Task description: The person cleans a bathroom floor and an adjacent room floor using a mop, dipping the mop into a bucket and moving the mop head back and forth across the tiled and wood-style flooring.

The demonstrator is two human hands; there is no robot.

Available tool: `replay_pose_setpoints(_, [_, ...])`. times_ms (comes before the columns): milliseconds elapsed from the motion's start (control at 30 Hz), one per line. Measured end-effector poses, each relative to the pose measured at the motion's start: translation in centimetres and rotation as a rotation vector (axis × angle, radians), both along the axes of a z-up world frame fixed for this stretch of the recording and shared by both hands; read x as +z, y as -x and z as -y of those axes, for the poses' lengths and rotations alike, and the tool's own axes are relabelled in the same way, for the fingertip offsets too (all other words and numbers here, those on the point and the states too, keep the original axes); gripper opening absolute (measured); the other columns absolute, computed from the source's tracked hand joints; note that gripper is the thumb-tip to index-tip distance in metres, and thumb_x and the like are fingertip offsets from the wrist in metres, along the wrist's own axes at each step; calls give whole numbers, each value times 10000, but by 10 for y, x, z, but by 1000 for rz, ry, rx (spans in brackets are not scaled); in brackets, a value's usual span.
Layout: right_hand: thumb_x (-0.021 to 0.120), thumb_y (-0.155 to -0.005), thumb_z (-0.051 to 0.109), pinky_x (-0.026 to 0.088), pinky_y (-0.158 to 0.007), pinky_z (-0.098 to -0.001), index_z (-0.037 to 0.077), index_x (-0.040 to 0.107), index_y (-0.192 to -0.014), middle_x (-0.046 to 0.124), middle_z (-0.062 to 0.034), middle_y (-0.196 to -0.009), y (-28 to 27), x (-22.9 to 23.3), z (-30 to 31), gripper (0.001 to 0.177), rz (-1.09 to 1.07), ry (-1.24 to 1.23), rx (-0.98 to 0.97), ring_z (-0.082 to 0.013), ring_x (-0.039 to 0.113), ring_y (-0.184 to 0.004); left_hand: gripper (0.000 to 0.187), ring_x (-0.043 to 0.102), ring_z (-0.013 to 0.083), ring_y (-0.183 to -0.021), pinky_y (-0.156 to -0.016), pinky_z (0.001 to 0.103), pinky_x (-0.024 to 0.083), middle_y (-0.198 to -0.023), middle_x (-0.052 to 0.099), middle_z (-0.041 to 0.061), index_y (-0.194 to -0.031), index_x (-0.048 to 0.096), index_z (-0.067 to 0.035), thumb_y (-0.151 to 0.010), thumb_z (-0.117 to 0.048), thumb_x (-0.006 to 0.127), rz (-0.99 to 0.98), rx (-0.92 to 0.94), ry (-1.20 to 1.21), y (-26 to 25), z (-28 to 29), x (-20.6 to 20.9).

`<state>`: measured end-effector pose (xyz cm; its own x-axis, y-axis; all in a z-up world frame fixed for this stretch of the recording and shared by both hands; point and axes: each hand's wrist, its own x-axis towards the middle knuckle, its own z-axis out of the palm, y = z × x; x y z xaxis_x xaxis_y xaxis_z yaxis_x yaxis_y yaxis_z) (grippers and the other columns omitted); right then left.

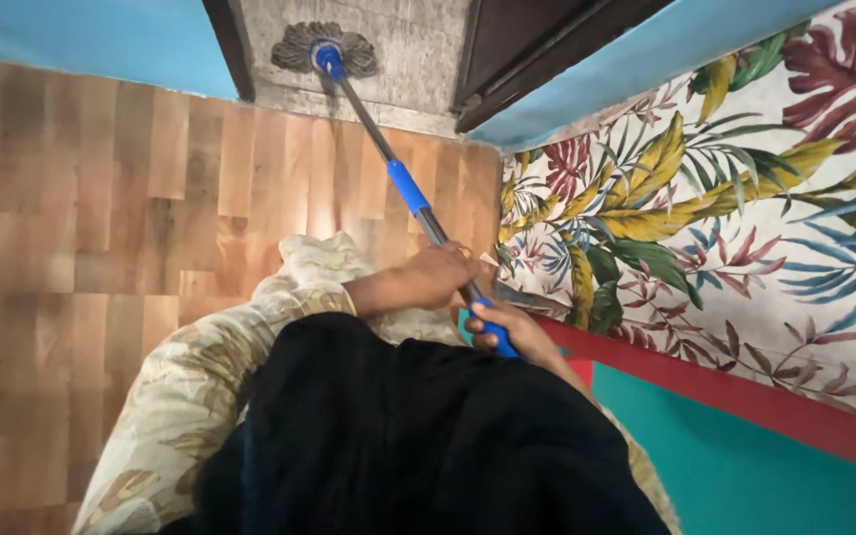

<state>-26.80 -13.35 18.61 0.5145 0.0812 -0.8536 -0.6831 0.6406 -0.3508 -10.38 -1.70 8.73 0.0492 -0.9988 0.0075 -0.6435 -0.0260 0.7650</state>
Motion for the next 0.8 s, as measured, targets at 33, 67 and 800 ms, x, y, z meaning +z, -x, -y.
replay_pose_setpoints(33, [621,-1010,273,363,-492,-214,104,520,-1015,525,38,-810,0,-17,3,198,11,56,23,-40,448,-575,344,616,365,-1133,-860,486,525,-1048,700,125,-1120,621,-104,-786,-150,690,55,34,48,-4,-1,-10])
replay_pose_setpoints(67, [621,-1010,273,363,-492,-214,104,520,-1015,525,38,-810,-2,-36,8,198,18,53,24,-40,448,-575,262,624,342,-1182,-880,482,529,-1098,706,96,-1079,634,-124,-819,-93,637,109,68,96,-7,-1,-23])
replay_pose_setpoints(800, [537,-980,430,533,-641,-338,176,470,-1332,620,-14,-1114,-88,-49,-113,438,380,-96,328,-161,629,-862,450,609,439,-1076,-900,523,445,-1127,665,209,-1191,661,-25,-901,-368,679,57,822,122,29,-157,124])
